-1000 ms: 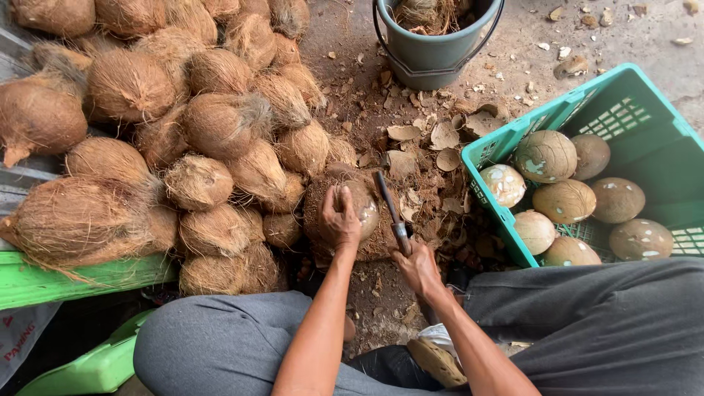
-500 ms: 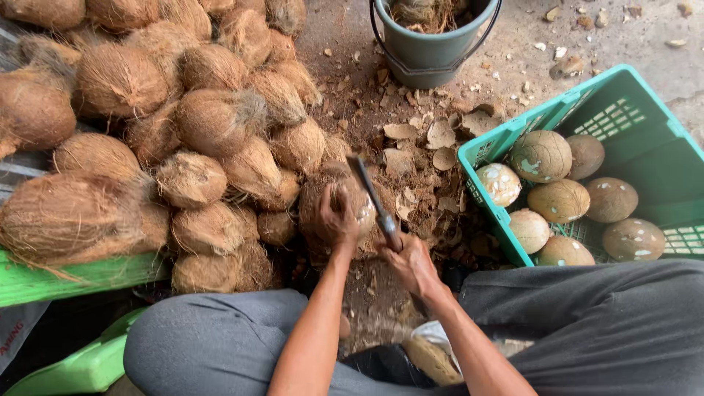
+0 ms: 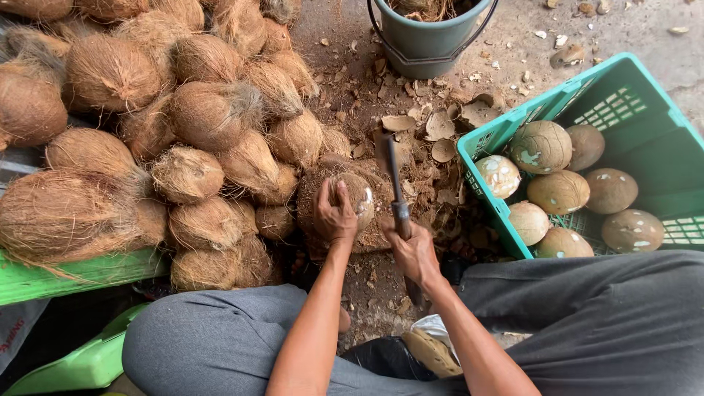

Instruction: The person sits on a low stool and husks coconuts one at a time, chopping the fibrous husk off each coconut with a heavy bladed tool while holding the coconut against the ground. Dehusked coconuts are placed into a green plastic crate, and discarded husks are tossed into a bucket.

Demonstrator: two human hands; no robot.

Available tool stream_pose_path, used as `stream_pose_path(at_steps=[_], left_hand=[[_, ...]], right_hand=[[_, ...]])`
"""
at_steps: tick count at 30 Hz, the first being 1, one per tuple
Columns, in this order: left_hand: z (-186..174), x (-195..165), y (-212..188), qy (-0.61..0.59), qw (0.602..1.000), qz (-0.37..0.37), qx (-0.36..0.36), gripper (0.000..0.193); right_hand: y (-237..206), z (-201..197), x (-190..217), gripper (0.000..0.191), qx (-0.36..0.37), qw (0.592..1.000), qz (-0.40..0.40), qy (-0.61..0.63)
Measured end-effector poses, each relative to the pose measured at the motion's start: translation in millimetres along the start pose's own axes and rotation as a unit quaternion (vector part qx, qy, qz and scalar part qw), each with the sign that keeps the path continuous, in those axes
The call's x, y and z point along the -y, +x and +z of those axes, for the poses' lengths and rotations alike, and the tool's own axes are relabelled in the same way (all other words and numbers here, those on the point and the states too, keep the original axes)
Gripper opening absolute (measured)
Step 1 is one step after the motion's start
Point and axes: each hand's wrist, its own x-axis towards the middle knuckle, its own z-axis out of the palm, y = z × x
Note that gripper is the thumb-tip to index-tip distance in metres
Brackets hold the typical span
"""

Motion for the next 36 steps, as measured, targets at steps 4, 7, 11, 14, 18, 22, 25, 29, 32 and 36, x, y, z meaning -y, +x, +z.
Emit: stream_pose_path(at_steps=[4, 7, 11, 14, 18, 22, 25, 29, 32, 36], left_hand=[[0, 4, 1, 0.034, 0.999, -0.013, 0.013, 0.061], [-3, 0, 3, 0.008, 1.0, -0.007, 0.02, 0.065], [-10, -8, 11, -0.138, 0.99, -0.004, 0.033, 0.082], [-16, -7, 17, -0.176, 0.973, -0.136, 0.052, 0.09], [-11, 2, 24, -0.176, 0.974, -0.134, 0.044, 0.086], [3, 2, 16, -0.151, 0.984, -0.051, 0.082, 0.089], [9, -11, 4, -0.151, 0.977, -0.141, 0.05, 0.09], [3, -29, -2, -0.237, 0.943, -0.229, 0.041, 0.095], [-3, -36, -2, -0.196, 0.965, -0.171, 0.026, 0.091], [-2, -37, -8, -0.123, 0.969, -0.213, 0.034, 0.084]], right_hand=[[4, 10, -11, 0.034, 0.019, 0.997, -0.038, 0.058], [15, 15, -30, 0.019, 0.079, 0.996, -0.013, -0.027], [16, 21, -43, 0.028, 0.056, 0.997, 0.01, -0.045], [7, 19, -33, 0.031, 0.052, 0.999, 0.01, -0.001], [4, 0, -3, 0.032, 0.021, 1.0, -0.018, -0.001], [-10, -8, 13, 0.027, -0.016, 0.998, -0.048, 0.025], [-16, 0, 11, 0.031, -0.033, 0.996, -0.083, -0.014], [-6, 5, 1, 0.024, 0.034, 0.993, 0.037, -0.107], [-1, 4, -4, 0.015, 0.013, 0.994, -0.067, -0.09], [-8, 7, -1, 0.038, 0.005, 0.994, -0.057, -0.091]])
